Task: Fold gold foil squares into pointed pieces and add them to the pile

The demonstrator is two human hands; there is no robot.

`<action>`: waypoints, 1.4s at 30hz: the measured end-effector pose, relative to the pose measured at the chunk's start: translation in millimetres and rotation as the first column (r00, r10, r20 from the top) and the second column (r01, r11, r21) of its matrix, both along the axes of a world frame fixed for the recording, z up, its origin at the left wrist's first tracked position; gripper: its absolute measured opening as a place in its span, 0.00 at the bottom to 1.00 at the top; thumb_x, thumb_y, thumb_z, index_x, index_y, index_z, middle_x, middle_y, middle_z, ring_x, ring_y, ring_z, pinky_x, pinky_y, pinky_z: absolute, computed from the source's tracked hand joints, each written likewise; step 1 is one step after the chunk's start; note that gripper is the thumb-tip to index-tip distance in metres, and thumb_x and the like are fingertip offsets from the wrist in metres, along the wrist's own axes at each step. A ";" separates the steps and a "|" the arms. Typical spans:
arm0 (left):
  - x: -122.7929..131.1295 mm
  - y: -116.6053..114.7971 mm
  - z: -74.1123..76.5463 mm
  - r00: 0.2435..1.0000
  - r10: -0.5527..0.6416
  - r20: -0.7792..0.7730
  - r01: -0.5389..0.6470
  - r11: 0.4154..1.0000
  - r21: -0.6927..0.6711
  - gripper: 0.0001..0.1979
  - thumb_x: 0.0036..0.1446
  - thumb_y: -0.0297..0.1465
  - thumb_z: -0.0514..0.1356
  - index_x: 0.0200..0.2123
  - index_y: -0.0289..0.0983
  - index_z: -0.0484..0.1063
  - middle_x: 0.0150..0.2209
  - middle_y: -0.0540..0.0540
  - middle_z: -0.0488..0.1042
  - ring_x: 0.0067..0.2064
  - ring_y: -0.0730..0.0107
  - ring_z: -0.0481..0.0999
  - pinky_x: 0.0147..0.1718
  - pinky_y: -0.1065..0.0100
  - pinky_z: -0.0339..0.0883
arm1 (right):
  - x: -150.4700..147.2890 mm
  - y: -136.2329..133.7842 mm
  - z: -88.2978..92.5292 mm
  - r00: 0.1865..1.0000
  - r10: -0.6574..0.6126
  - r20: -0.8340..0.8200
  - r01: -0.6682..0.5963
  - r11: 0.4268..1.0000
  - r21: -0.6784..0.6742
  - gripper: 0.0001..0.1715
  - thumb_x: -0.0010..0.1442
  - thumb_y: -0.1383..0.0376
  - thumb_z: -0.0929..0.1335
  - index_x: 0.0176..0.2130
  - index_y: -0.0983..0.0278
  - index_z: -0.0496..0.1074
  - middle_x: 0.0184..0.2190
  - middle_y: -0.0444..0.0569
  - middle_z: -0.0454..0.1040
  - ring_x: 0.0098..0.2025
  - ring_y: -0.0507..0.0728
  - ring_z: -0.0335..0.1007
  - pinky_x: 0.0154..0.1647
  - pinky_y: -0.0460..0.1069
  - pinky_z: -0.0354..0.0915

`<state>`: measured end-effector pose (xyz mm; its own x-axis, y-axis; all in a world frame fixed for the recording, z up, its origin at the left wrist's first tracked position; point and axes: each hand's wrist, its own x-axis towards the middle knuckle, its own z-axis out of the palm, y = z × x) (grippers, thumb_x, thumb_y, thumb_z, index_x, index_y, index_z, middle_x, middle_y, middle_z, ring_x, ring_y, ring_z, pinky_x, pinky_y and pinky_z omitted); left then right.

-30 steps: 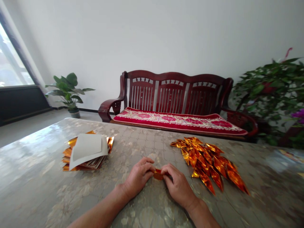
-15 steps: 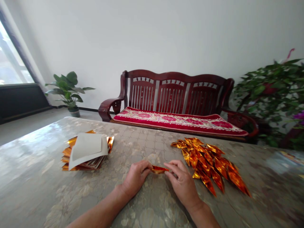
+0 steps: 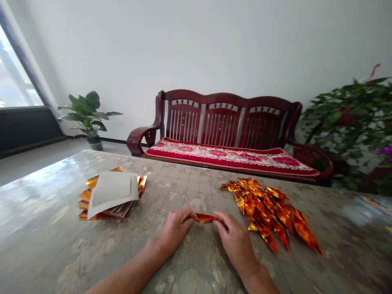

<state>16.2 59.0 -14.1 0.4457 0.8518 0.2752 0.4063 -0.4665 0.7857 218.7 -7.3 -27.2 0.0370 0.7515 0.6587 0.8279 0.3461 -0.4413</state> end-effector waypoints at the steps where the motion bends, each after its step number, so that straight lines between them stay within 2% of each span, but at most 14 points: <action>1: -0.1 -0.3 -0.2 1.000 -0.004 -0.003 0.004 1.000 0.000 0.10 0.56 0.24 0.57 0.33 0.40 0.78 0.32 0.53 0.80 0.36 0.71 0.78 0.38 0.74 0.65 | 0.4 0.2 -0.6 1.000 0.000 0.005 0.000 1.000 0.007 0.12 0.65 0.67 0.64 0.47 0.59 0.73 0.39 0.47 0.80 0.41 0.56 0.78 0.43 0.49 0.72; 5: -0.6 -0.4 -0.6 1.000 -0.021 -0.015 0.021 1.000 0.001 0.10 0.57 0.24 0.57 0.33 0.40 0.78 0.33 0.52 0.80 0.36 0.70 0.78 0.38 0.74 0.66 | 0.9 0.1 -1.0 1.000 0.005 0.008 -0.006 1.000 0.023 0.14 0.65 0.68 0.65 0.49 0.59 0.73 0.40 0.46 0.81 0.40 0.55 0.79 0.43 0.48 0.73; 11: -1.1 0.0 2.3 0.998 -0.055 -0.003 0.055 0.998 0.017 0.10 0.58 0.25 0.57 0.34 0.41 0.78 0.34 0.52 0.81 0.37 0.70 0.79 0.40 0.74 0.67 | 0.8 -1.9 8.2 0.993 0.117 0.025 -0.118 0.993 0.020 0.12 0.65 0.69 0.64 0.46 0.58 0.73 0.38 0.46 0.79 0.40 0.55 0.77 0.44 0.48 0.71; 16: -1.9 -3.0 4.1 0.998 -0.068 0.012 0.068 0.997 0.024 0.09 0.59 0.26 0.58 0.34 0.41 0.79 0.35 0.51 0.81 0.38 0.70 0.79 0.40 0.74 0.67 | 1.2 -3.8 15.8 0.976 0.215 0.024 -0.213 0.975 -0.063 0.13 0.65 0.72 0.62 0.41 0.58 0.74 0.33 0.46 0.76 0.36 0.54 0.75 0.39 0.47 0.69; 22: -1.1 -3.2 4.3 0.991 -0.133 -0.005 0.133 0.991 0.032 0.09 0.60 0.28 0.58 0.35 0.41 0.79 0.35 0.51 0.81 0.38 0.70 0.78 0.41 0.73 0.68 | -0.9 -4.1 16.2 0.972 0.235 -0.017 -0.236 0.965 -0.118 0.10 0.64 0.69 0.65 0.38 0.59 0.75 0.34 0.46 0.77 0.38 0.54 0.75 0.41 0.47 0.70; 28: -1.3 -3.7 6.3 0.982 -0.188 0.010 0.187 0.981 0.045 0.09 0.62 0.30 0.58 0.36 0.42 0.80 0.36 0.50 0.81 0.39 0.69 0.78 0.42 0.73 0.68 | -0.6 -2.9 10.8 0.961 0.259 -0.099 -0.272 0.951 -0.148 0.10 0.65 0.68 0.65 0.39 0.59 0.76 0.34 0.46 0.77 0.37 0.54 0.75 0.40 0.47 0.70; 32: -1.8 -5.3 6.9 0.970 -0.236 0.060 0.232 0.970 0.066 0.10 0.63 0.30 0.58 0.38 0.42 0.81 0.37 0.50 0.81 0.40 0.70 0.78 0.43 0.73 0.67 | -3.0 -3.8 13.3 0.943 0.308 -0.124 -0.327 0.927 -0.186 0.12 0.66 0.69 0.64 0.40 0.58 0.77 0.35 0.46 0.76 0.38 0.53 0.74 0.40 0.46 0.69; 42: -0.4 -5.7 8.6 0.965 -0.254 0.057 0.251 0.966 0.059 0.09 0.63 0.30 0.58 0.35 0.42 0.80 0.35 0.51 0.80 0.40 0.71 0.78 0.43 0.73 0.67 | -7.7 -4.8 18.4 0.928 0.339 -0.157 -0.367 0.906 -0.211 0.13 0.66 0.69 0.62 0.37 0.59 0.76 0.32 0.45 0.73 0.37 0.53 0.72 0.39 0.45 0.67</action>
<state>15.8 53.4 -5.6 0.6247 0.6979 0.3502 0.2199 -0.5876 0.7787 211.0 -12.1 -8.8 -0.1947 0.8604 0.4709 0.6102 0.4821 -0.6287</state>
